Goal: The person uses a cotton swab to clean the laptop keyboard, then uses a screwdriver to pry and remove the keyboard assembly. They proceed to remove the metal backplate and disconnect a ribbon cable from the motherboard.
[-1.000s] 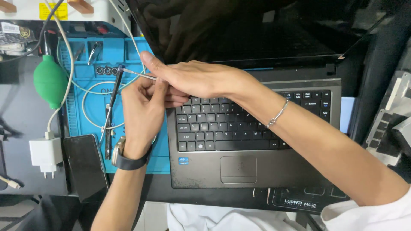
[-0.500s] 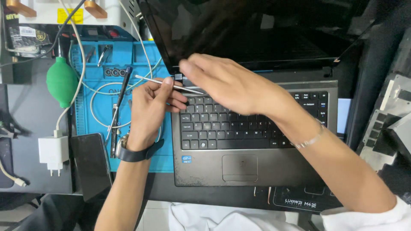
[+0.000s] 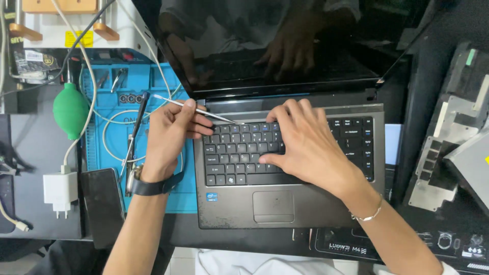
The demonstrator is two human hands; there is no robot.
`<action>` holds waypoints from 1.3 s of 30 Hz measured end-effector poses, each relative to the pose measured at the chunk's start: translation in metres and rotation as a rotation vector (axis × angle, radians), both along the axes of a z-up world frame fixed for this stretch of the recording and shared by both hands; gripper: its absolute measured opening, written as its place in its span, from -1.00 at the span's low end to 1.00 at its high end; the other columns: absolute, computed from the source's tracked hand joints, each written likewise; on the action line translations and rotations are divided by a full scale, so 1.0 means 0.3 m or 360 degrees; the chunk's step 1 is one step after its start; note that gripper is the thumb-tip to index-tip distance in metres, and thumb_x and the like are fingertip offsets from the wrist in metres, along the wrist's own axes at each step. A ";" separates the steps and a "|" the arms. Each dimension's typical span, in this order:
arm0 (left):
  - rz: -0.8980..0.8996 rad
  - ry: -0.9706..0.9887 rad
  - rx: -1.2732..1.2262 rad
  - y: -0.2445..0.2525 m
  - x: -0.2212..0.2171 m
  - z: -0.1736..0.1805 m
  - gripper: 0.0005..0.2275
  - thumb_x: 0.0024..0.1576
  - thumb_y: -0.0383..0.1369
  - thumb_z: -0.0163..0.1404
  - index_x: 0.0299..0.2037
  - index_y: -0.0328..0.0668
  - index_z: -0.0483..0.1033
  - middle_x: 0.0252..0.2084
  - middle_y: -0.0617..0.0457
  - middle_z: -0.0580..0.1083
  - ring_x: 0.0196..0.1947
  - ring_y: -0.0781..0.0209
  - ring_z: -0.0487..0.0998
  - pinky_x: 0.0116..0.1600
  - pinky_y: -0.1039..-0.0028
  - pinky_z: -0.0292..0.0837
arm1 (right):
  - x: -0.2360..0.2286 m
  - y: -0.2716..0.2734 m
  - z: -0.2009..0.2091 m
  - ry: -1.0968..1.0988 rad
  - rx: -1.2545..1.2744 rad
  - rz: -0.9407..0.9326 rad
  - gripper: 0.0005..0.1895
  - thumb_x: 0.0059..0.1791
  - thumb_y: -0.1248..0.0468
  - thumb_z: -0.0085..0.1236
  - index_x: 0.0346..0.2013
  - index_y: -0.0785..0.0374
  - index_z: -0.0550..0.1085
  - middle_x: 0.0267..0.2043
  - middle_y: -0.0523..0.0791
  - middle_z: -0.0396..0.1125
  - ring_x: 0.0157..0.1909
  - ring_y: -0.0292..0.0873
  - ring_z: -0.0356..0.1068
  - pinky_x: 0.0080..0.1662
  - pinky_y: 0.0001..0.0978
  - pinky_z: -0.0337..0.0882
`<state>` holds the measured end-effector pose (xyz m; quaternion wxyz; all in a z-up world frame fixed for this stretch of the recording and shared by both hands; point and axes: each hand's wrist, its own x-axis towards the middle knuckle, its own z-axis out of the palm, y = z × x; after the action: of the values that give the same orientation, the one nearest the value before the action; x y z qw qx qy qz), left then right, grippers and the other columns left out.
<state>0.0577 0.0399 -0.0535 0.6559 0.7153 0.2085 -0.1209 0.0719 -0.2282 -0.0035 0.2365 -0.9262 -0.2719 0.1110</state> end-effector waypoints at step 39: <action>-0.0124 -0.1131 0.1213 -0.043 -0.271 0.077 -0.80 0.30 -0.50 -0.03 0.09 -0.26 0.55 0.09 -0.14 0.53 0.10 -0.08 0.51 0.21 0.25 0.36 | -0.128 -0.360 0.085 -0.0304 0.0380 -0.0483 -0.75 -0.13 0.20 0.36 -0.26 0.28 0.58 -0.28 -0.07 0.50 -0.22 -0.09 0.50 -0.12 -0.28 0.44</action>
<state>-0.0235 0.0270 -0.0303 0.3743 0.9074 -0.0243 0.1895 0.0335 -0.3361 0.0219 0.3315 -0.9283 -0.1618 -0.0471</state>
